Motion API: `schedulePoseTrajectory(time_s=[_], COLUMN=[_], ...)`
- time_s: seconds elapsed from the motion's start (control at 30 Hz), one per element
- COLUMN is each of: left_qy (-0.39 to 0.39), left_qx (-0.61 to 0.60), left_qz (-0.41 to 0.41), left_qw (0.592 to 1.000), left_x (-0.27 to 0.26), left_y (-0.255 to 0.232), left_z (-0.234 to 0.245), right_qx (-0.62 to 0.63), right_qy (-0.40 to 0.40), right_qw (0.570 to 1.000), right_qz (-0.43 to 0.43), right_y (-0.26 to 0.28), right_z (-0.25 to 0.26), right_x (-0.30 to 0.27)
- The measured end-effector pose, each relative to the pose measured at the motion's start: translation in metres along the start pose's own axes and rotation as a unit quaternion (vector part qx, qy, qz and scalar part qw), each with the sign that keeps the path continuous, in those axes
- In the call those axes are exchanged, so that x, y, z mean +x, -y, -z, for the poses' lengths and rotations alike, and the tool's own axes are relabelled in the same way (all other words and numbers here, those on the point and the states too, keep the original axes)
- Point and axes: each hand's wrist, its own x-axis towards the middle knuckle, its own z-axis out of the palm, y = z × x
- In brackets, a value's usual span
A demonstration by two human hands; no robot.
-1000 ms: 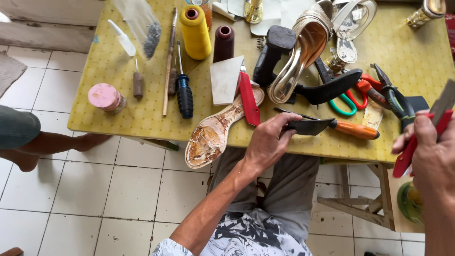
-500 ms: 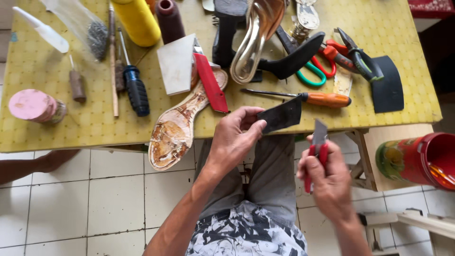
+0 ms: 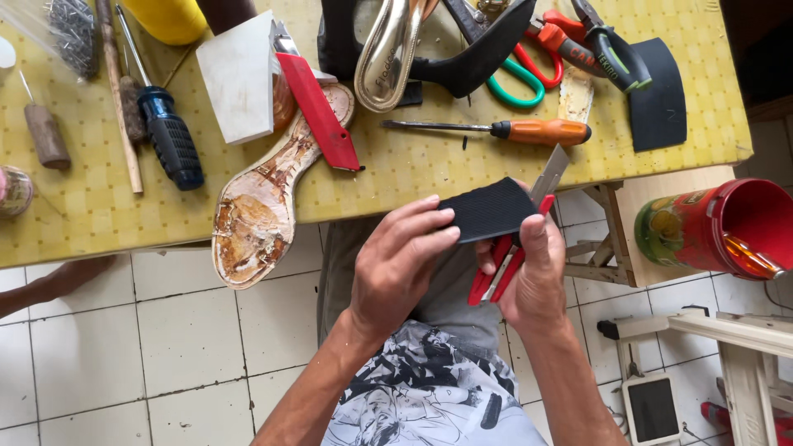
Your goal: The person repairs a gold high-heeled shoe by cutting a piece of black rubber material and attaching it to the heel. They use a utility knife to trim the rubber and a hammer to secure it in place.
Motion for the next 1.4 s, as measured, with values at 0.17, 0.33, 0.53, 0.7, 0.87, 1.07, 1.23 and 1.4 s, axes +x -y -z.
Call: schedulePoseTrajectory(time_s=[0.17, 0.33, 0.53, 0.7, 0.87, 1.07, 1.23, 1.4], left_qy=[-0.02, -0.018, 0.118, 0.101, 0.102, 0.112, 0.093, 0.074], left_qx=[0.081, -0.171, -0.281, -0.264, -0.238, -0.206, -0.212, -0.228], left_qz=[-0.045, 0.406, 0.511, 0.499, 0.507, 0.536, 0.54, 0.559], left_qw=[0.995, 0.898, 0.804, 0.819, 0.822, 0.811, 0.809, 0.794], left_x=[-0.008, -0.023, -0.044, -0.046, -0.036, -0.034, -0.036, -0.027], left_y=[0.009, -0.008, 0.014, 0.029, 0.031, 0.032, 0.036, 0.032], left_z=[0.0, 0.007, -0.011, -0.022, -0.026, -0.027, -0.044, -0.04], right_qx=[-0.056, -0.071, -0.12, -0.134, -0.133, -0.186, -0.242, -0.33], right_qy=[-0.074, -0.115, -0.121, -0.142, -0.119, -0.116, -0.09, -0.011], right_qw=[0.996, 0.991, 0.985, 0.98, 0.983, 0.975, 0.966, 0.942], right_qz=[0.013, -0.02, -0.036, -0.036, -0.037, -0.023, 0.01, 0.055], right_y=[0.0, 0.005, -0.005, -0.011, -0.017, -0.004, 0.002, 0.009], right_z=[-0.017, -0.021, -0.021, -0.021, -0.031, -0.032, -0.014, 0.011], right_x=[0.0, -0.001, -0.006, -0.003, 0.005, 0.002, 0.006, -0.019])
